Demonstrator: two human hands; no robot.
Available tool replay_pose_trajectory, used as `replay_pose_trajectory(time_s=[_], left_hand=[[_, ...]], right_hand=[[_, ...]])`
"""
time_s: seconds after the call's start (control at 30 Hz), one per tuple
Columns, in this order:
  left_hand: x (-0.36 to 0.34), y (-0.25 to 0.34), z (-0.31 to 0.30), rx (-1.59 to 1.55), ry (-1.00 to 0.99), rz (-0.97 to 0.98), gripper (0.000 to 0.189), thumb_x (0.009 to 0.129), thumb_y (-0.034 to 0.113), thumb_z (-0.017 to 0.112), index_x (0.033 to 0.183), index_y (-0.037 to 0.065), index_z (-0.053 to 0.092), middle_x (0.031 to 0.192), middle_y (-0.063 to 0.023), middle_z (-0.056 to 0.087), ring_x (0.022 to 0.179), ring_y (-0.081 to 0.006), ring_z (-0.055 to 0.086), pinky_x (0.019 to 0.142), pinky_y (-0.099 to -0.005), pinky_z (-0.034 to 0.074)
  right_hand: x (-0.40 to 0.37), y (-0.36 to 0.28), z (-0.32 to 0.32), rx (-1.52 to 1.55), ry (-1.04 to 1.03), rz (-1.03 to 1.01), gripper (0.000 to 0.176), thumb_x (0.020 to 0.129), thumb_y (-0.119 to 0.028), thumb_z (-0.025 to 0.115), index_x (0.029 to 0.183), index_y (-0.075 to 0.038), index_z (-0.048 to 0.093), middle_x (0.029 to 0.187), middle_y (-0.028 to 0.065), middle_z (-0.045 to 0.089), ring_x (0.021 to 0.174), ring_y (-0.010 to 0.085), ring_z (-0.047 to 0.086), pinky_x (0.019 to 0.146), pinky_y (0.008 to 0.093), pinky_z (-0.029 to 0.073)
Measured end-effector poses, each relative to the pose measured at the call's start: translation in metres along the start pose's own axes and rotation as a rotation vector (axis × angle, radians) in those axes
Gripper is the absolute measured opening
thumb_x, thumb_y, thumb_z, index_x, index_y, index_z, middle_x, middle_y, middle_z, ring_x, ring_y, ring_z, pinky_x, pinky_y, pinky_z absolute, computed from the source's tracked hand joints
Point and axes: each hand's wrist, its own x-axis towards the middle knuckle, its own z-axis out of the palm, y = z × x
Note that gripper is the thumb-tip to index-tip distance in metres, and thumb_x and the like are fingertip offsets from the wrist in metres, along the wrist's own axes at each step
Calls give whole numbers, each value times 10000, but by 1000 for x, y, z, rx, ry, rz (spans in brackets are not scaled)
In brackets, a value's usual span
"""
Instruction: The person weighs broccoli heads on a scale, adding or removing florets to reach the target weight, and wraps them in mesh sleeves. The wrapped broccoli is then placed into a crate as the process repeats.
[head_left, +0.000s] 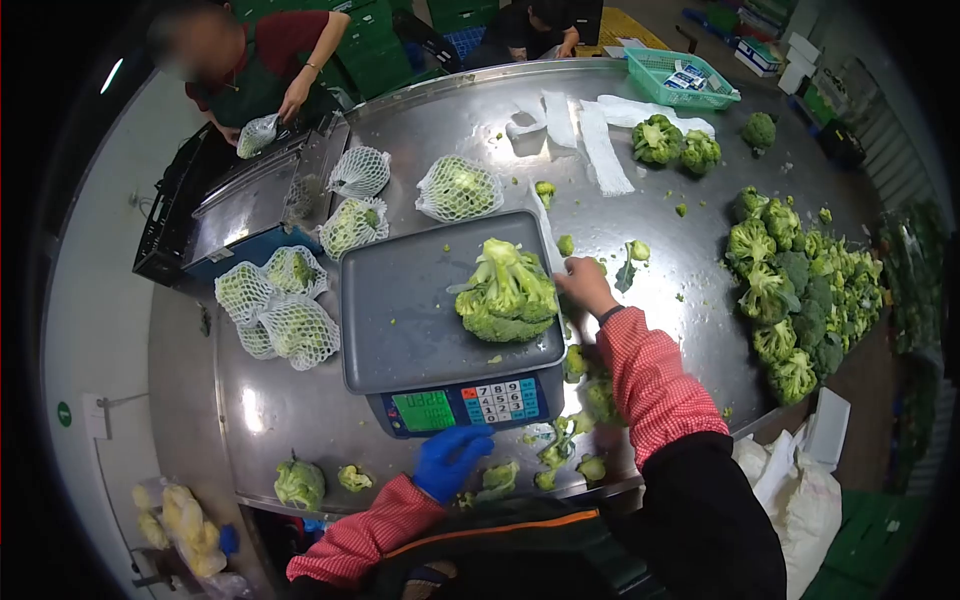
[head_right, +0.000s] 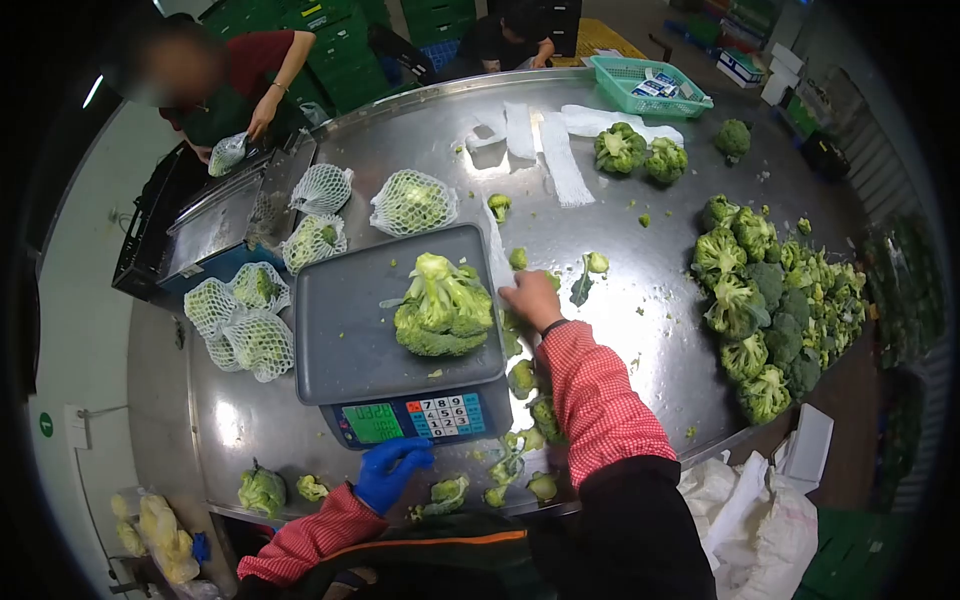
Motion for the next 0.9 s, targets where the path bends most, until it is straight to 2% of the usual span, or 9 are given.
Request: replay_pose_trajectory(time_s=[0.23,0.33,0.43,0.53,0.6,0.73,0.8,0.87,0.9], left_hand=[[4,8,4,73,-76,37,186,881,14,571,1055,-26,624,889,-101,667,808,-155,652,748,-282,524],[9,13,7,-141,-167,-127,212,913,79,533,1096,-6,598,942,-105,657,846,-160,644,751,-290,521],[24,14,11,-612,-321,-461,326,973,240,443,1166,-4,539,1030,-131,637,907,-176,634,804,-309,510],[45,20,27,-1257,-531,-660,456,973,410,432,1203,28,523,1116,-148,604,982,-224,607,875,-343,488],[46,-20,39,-1366,-631,-549,493,963,425,437,1262,38,493,1164,-121,585,1068,-203,562,935,-339,442],[36,27,33,-380,-586,-175,370,938,238,533,1235,19,503,1115,-68,578,1048,-125,538,885,-285,451],[32,15,33,-263,-506,-280,297,942,218,518,1158,16,543,1072,-63,590,1011,-132,556,856,-282,454],[19,-2,40,-801,-424,-399,249,944,198,498,1100,15,561,1037,-63,600,981,-157,568,844,-293,456],[14,-11,43,-1068,-377,-448,230,945,189,487,1071,15,571,1019,-63,605,966,-170,575,838,-299,456]], right_hand=[[-23,-3,-19,439,384,129,387,839,-250,507,1148,-19,523,885,263,622,799,387,621,713,456,479],[-83,-33,-75,936,134,-10,442,887,-192,446,1279,13,441,929,188,644,749,259,646,645,370,487],[-167,-55,-88,812,-212,-434,422,889,-209,467,1247,15,483,915,132,648,712,259,638,607,389,479],[-215,-108,-106,353,-622,-563,262,865,-241,532,1029,-41,576,732,120,626,662,312,625,600,421,472],[-230,-107,-85,158,-330,-421,233,835,-261,595,937,-55,559,664,114,592,632,311,611,580,417,464],[-246,-117,-80,229,11,-125,297,773,-286,699,880,-58,542,614,83,553,566,268,583,523,379,439],[-254,-111,-66,334,21,-96,262,759,-239,724,839,-38,576,640,68,536,557,199,532,520,304,415],[-261,-101,-47,402,29,-166,193,775,-160,713,819,-19,590,661,32,524,588,117,481,544,247,395],[-265,-110,-47,415,67,-174,86,776,-90,676,773,-29,616,706,58,539,619,161,520,557,274,401]])
